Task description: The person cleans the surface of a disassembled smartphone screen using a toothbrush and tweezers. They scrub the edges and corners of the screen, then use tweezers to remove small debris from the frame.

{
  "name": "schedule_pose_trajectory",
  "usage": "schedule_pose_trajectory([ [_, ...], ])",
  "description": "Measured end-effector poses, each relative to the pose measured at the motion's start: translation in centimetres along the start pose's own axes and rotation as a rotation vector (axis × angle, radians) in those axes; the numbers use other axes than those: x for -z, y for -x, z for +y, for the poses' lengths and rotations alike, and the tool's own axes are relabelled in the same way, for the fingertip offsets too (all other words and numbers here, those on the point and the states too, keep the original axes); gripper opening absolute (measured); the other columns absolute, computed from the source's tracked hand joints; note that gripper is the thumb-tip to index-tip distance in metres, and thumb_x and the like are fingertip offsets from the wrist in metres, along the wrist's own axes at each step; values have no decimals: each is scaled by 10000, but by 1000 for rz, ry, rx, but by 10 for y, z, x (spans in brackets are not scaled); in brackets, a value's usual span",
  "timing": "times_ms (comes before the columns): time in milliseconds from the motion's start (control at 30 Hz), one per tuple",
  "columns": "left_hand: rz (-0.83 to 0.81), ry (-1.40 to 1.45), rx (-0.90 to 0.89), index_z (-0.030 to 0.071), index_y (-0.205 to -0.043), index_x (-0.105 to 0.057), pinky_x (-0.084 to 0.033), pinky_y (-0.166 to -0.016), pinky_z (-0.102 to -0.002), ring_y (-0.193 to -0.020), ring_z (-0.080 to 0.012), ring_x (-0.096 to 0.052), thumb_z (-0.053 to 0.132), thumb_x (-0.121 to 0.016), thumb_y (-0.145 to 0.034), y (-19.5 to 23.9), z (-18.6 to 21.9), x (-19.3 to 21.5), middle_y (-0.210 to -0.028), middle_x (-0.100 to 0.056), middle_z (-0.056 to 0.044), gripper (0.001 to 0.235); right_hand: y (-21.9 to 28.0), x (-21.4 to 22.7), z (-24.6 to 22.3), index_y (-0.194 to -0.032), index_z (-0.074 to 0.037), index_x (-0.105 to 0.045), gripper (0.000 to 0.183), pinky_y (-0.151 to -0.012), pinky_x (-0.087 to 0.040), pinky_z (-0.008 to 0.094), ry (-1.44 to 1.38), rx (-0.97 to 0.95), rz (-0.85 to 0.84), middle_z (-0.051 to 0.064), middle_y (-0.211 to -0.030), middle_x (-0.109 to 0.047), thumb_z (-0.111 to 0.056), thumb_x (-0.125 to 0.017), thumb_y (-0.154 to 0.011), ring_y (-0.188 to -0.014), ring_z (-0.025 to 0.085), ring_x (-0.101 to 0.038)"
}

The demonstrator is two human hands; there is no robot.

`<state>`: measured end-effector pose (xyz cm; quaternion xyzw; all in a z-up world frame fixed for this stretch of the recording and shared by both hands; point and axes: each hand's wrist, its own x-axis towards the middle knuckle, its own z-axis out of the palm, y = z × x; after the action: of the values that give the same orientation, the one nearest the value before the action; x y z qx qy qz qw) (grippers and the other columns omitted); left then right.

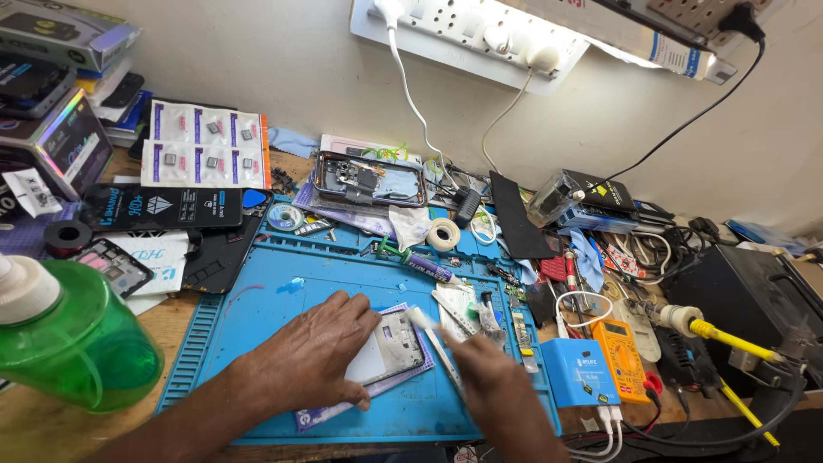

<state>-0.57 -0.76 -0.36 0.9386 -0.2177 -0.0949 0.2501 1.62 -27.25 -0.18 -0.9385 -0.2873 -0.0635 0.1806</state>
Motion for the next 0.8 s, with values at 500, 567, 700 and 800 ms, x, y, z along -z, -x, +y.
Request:
schedule_pose_trajectory([
  [500,10,28,26,41,-1347,-444,-446,-1049,-398,-1163,-301,-509,376,-964,-585,-2,2,1,-1140,-544,-129,982,-20,-15,9,-1368,-328,-683,541,-623,-574,419,156,-129,-76,78,-856,-637,-97,-666,-879,-675,260,-685],
  [567,3,32,36,42,-1383,-428,-438,-1059,-397,-1178,-300,-506,377,-963,-586,-2,2,1,-1153,-547,-129,1017,-21,-12,6,-1374,-323,-688,547,-632,-564,442,181,-64,-122,101,-876,-632,-114,-682,-869,-699,292,-675],
  [700,52,30,-8,4,-1434,-388,-436,-1036,-411,-1194,-326,-495,362,-960,-585,-4,-1,-2,-1242,-542,-156,1085,-19,-14,7,-1329,-299,-675,478,-657,-554,446,134,-118,-43,100,-859,-639,-85,-642,-903,-707,288,-685],
  [800,194,10,-75,-51,-1410,-394,-437,-991,-450,-1194,-385,-491,338,-951,-586,10,-3,-8,-1251,-546,-198,1068,-12,-22,11,-1355,-315,-665,521,-673,-561,451,123,-108,-105,101,-918,-653,-100,-657,-880,-758,311,-696],
])
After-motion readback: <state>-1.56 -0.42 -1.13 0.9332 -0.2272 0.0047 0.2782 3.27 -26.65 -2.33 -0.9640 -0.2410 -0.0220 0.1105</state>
